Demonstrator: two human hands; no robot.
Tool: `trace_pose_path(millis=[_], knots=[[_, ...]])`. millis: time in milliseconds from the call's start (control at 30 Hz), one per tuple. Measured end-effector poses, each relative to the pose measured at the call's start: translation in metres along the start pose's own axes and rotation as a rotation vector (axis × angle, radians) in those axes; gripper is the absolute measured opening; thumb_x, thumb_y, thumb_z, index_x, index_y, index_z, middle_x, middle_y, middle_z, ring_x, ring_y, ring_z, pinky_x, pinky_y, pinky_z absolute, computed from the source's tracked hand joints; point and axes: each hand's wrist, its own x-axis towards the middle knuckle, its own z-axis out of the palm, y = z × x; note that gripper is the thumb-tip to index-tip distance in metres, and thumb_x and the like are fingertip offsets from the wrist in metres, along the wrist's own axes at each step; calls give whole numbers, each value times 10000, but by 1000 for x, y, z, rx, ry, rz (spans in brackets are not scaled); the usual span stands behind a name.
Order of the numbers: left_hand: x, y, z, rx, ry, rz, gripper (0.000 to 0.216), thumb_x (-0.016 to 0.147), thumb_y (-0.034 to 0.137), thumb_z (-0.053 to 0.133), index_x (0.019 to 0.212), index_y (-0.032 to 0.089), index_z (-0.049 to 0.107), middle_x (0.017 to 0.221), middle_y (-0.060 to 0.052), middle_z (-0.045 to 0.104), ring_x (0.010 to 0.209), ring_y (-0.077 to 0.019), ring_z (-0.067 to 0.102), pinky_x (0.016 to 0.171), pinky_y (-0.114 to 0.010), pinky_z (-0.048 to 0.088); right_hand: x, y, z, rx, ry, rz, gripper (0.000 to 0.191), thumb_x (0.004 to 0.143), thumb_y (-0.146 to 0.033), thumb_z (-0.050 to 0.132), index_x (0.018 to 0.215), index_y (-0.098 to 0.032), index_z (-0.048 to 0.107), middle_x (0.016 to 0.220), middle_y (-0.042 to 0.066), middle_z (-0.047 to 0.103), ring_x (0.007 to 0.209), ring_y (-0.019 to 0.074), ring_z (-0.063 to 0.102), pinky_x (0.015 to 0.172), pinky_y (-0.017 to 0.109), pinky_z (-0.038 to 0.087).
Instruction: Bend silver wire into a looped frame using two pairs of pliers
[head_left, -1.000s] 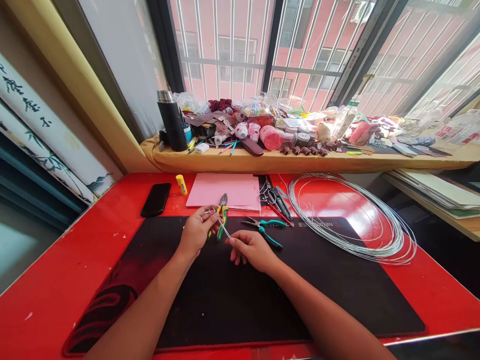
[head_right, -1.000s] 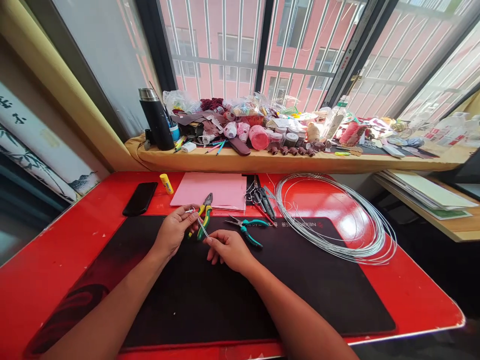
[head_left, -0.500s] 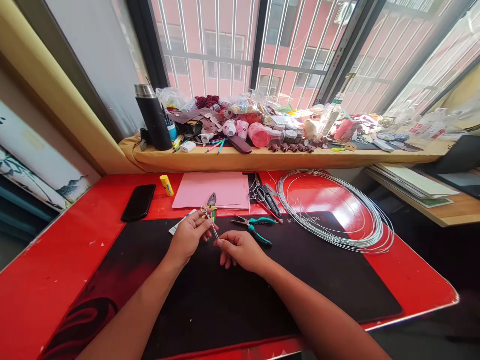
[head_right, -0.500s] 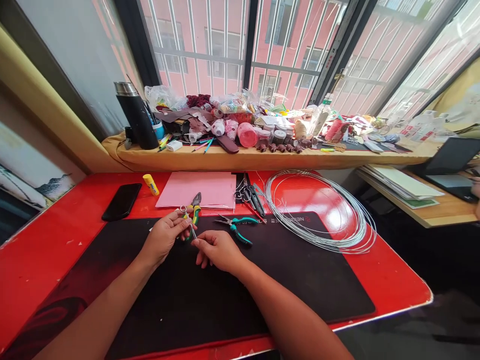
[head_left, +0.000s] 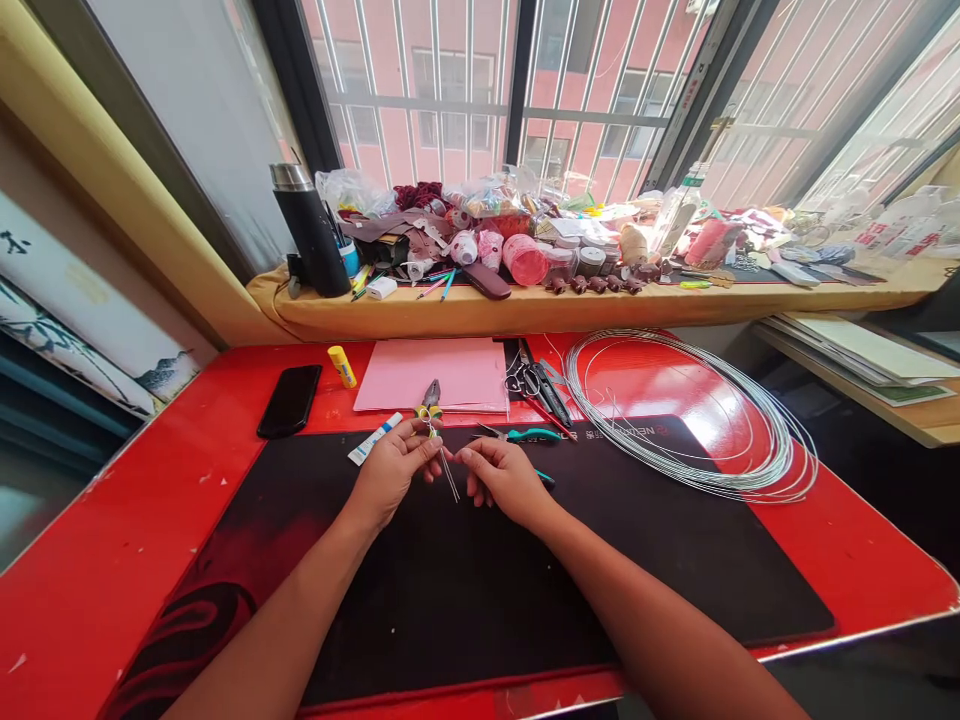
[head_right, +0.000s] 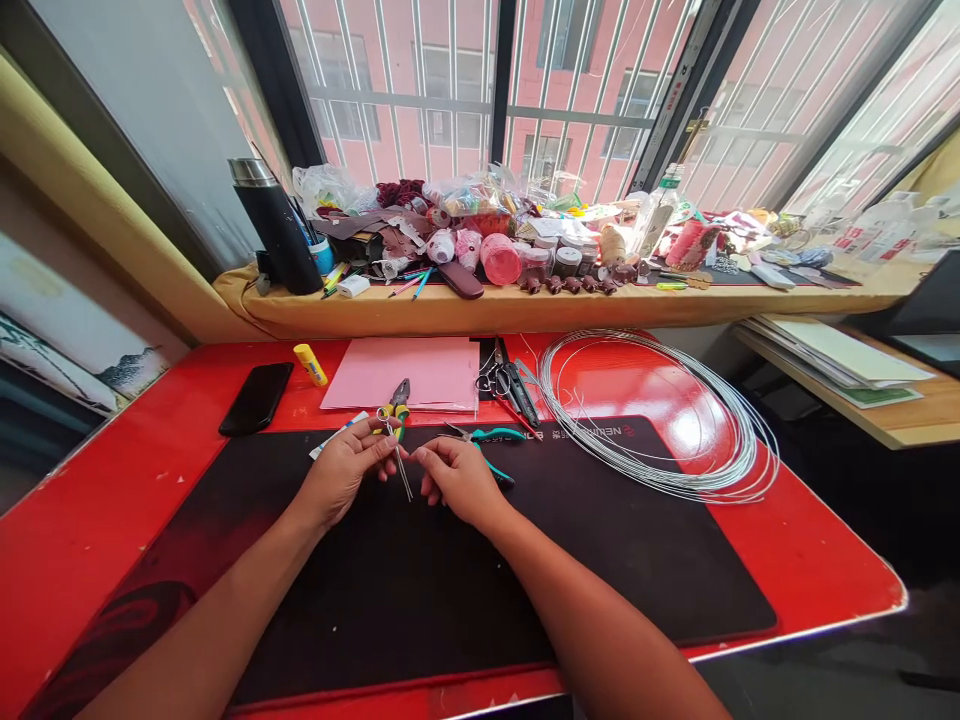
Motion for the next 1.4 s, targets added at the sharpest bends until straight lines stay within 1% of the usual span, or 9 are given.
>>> trace_pose_path(millis=[167,267,433,600,700,800,967,1067,1400], knots=[[-1,-3,3,-70,21,21,495,752,404,833,1140,141,670,776,-45,750,601,-131,608,566,-242,463,-6,0,9,-55,-106,-12,303,966,-462,586,908,-176,667,661,-10,639,473,94,551,441,192,383],[-3,-4,7,-110,29,1,509,728,392,852,1143,140,698,770,-39,743,600,-127,597,564,-240,453,-7,-2,10,-66,-99,-14,293,973,-443,582,867,-179,651,649,-9,638,477,96,549,453,197,388],[-6,-5,8,-163,6,-100,426,692,359,882,1039,140,765,866,-76,762,649,-130,611,614,-255,472,-6,0,8,-118,-57,-46,262,972,-399,584,841,-180,643,647,-3,645,494,106,571,470,203,414],[-7,-7,7,-34,4,-22,334,756,372,830,1019,170,792,838,-55,747,652,-141,595,622,-266,465,-6,2,8,-104,-92,-66,286,973,-425,584,842,-180,650,672,5,651,516,110,573,494,213,444],[-6,-5,6,-85,48,-5,315,732,356,847,983,174,791,788,-37,736,624,-124,569,607,-251,444,-6,-1,8,-79,-86,-59,290,968,-442,580,875,-179,660,656,-2,649,494,105,564,461,201,412],[-5,-1,4,-132,88,-11,308,693,345,877,938,176,794,766,-32,731,635,-124,576,582,-235,416,-3,-2,5,-33,-26,-52,298,955,-461,584,912,-178,666,625,-14,640,458,99,545,424,191,380],[-9,2,6,-64,-42,-60,317,724,384,856,947,165,803,740,-47,726,622,-142,566,592,-261,432,2,-3,-1,96,30,-39,356,929,-521,595,961,-174,671,605,-30,620,426,94,525,392,190,366],[-12,-1,9,-22,-117,-88,306,738,399,843,934,167,797,716,-49,711,635,-162,579,590,-274,443,3,-4,-3,158,28,-38,359,911,-533,628,926,-176,666,605,-32,619,428,90,520,392,188,362],[-11,-5,9,45,-211,-108,250,776,415,813,880,188,803,735,-45,714,637,-146,561,574,-250,414,1,-5,-4,260,28,-5,317,860,-490,724,865,-177,675,610,-37,609,460,85,517,428,198,388]])
